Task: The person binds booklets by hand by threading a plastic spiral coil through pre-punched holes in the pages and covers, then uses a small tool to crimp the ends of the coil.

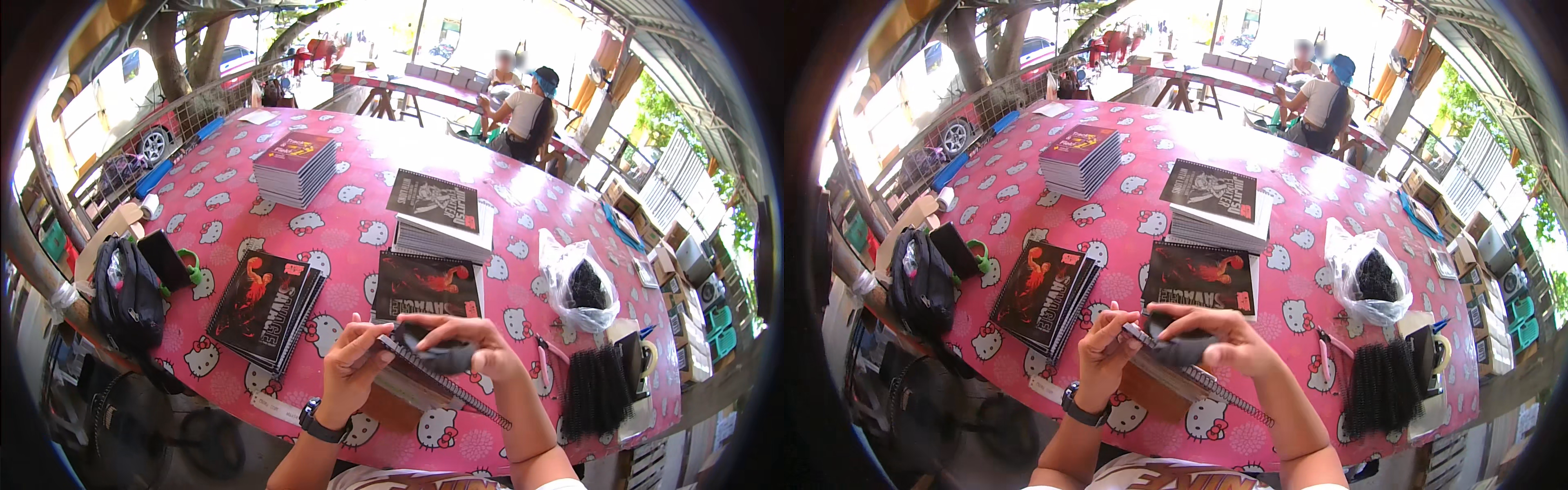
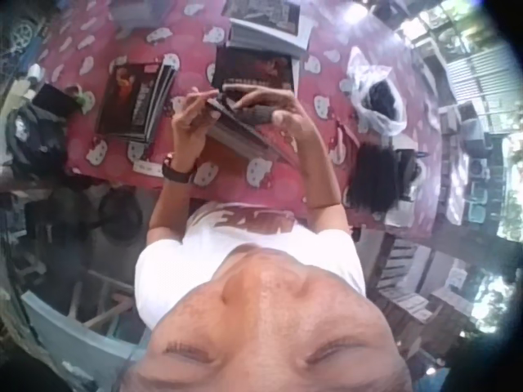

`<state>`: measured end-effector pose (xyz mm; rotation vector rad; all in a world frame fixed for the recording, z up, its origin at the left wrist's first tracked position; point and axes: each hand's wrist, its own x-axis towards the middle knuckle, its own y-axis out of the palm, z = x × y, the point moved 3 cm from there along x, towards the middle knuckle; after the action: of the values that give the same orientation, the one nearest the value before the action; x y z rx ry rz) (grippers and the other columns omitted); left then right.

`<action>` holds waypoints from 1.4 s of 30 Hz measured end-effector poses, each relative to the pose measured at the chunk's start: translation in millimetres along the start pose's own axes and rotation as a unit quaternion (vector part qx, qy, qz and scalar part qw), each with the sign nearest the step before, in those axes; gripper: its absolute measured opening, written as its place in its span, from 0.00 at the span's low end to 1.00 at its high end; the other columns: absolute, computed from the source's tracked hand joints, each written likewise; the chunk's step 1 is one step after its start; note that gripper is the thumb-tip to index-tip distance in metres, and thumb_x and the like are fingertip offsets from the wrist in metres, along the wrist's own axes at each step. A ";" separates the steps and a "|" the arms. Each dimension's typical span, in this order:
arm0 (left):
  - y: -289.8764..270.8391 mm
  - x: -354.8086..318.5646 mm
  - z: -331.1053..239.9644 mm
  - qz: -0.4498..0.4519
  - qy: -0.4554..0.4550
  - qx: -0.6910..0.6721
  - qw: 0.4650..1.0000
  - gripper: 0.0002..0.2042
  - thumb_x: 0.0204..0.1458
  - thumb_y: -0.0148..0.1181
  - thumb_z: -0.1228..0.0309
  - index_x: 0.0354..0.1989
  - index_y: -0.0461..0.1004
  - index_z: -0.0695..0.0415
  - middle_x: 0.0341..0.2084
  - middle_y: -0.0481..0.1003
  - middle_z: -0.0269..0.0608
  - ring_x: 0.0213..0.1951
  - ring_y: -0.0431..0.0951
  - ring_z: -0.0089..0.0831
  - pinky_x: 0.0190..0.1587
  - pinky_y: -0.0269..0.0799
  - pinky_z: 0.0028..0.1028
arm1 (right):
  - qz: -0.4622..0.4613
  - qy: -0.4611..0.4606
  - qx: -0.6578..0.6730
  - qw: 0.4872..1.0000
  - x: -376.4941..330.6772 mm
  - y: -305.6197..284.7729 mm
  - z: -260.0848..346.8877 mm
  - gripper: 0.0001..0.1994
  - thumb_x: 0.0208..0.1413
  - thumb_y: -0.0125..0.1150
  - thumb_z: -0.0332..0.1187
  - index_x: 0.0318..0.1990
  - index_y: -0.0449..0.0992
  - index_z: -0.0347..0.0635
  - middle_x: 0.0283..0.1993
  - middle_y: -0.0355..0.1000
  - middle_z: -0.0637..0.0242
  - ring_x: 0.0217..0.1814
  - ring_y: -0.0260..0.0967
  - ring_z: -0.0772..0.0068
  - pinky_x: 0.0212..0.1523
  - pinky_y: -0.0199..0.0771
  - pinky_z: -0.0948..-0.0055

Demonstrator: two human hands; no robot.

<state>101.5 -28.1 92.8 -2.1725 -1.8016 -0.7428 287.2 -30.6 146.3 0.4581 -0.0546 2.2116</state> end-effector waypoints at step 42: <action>-101.0 50.5 -80.2 -0.245 0.142 0.119 0.952 0.11 0.59 0.43 0.67 0.30 0.65 0.62 0.24 0.63 0.37 0.29 0.65 0.27 0.31 0.62 0.30 | -0.398 0.017 -0.383 0.834 -66.8 -37.7 37.9 0.16 0.54 0.59 0.35 0.47 0.72 0.35 0.42 0.73 0.62 0.39 0.70 0.74 0.38 0.70 0.76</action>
<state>-8.8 -0.7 171.9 -1.3968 -2.1567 -0.8297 365.6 -64.1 154.2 -0.0359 -0.5991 1.2172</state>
